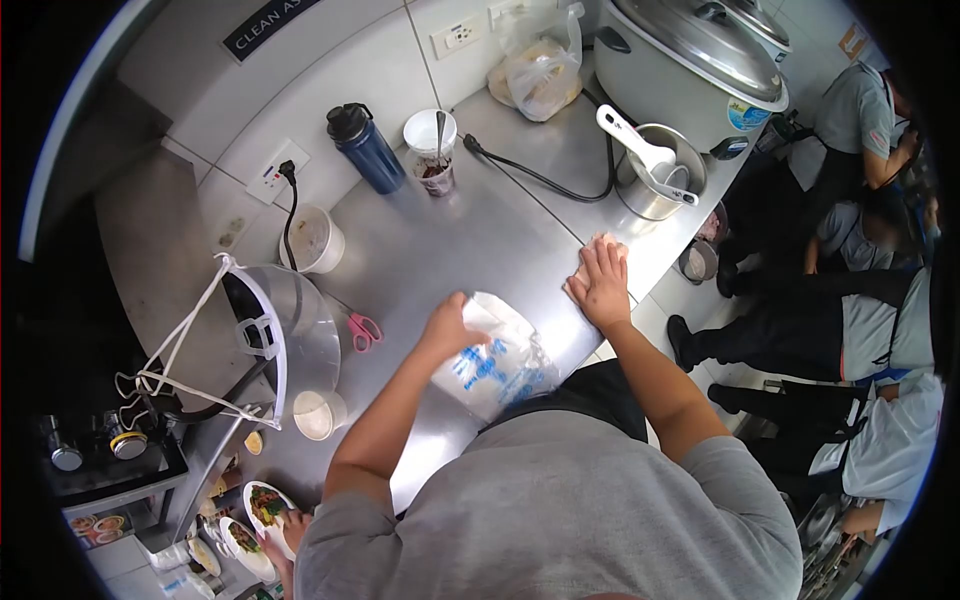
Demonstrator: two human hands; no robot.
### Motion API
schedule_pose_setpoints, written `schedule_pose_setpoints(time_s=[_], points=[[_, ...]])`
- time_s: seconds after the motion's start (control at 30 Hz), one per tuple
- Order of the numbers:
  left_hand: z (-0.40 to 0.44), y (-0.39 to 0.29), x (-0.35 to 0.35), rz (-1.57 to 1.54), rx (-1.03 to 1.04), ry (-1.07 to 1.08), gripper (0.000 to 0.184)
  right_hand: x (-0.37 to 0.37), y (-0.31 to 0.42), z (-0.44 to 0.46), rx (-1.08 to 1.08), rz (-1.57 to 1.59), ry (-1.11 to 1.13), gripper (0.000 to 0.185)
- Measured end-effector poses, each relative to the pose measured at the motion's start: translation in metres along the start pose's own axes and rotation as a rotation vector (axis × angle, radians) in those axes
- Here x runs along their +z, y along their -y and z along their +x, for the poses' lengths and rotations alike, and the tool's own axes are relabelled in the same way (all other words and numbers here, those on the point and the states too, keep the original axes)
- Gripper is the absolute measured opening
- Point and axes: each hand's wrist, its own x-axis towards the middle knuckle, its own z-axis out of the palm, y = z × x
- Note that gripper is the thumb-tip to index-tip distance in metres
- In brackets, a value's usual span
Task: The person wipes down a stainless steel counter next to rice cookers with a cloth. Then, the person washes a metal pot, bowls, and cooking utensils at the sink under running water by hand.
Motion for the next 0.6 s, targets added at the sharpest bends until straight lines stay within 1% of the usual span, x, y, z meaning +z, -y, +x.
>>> schedule_pose_setpoints(time_s=[0.07, 0.17, 0.2, 0.3, 0.33, 0.43, 0.47, 0.53, 0.57, 0.6], points=[[-0.018, -0.012, 0.001, -0.151, -0.060, -0.045, 0.059, -0.002, 0.001, 0.002, 0.006, 0.000, 0.015, 0.054], [-0.024, -0.001, 0.000, -0.524, -0.129, 0.321, 0.048, -0.002, 0.003, 0.001, -0.003, -0.002, -0.005, 0.053], [-0.028, -0.006, -0.008, -0.628, -0.147, 0.348, 0.044, -0.002, 0.003, 0.002, 0.003, -0.006, 0.005, 0.053], [-0.052, -0.028, -0.037, -0.595, -0.057, 0.177, 0.042, -0.002, 0.002, 0.005, -0.001, -0.019, 0.007, 0.053], [-0.061, -0.032, -0.046, -0.763, 0.022, 0.096, 0.039, 0.001, 0.000, 0.004, -0.011, -0.020, -0.001, 0.054], [-0.074, -0.027, -0.065, -0.815, 0.202, -0.090, 0.035, 0.006, 0.000, 0.001, -0.013, -0.025, 0.012, 0.054], [-0.072, -0.017, -0.059, -0.844, 0.238, -0.135, 0.036, 0.008, -0.001, 0.001, -0.015, -0.030, 0.013, 0.054], [-0.059, -0.001, -0.025, -0.965, 0.146, -0.222, 0.036, 0.004, 0.001, 0.003, -0.025, -0.005, -0.007, 0.053], [-0.051, 0.007, -0.009, -1.023, 0.110, -0.258, 0.036, 0.002, 0.003, 0.005, -0.073, -0.019, -0.017, 0.052], [-0.045, 0.018, 0.004, -0.953, -0.030, -0.289, 0.035, 0.001, 0.006, 0.007, -0.111, -0.039, -0.033, 0.050]])
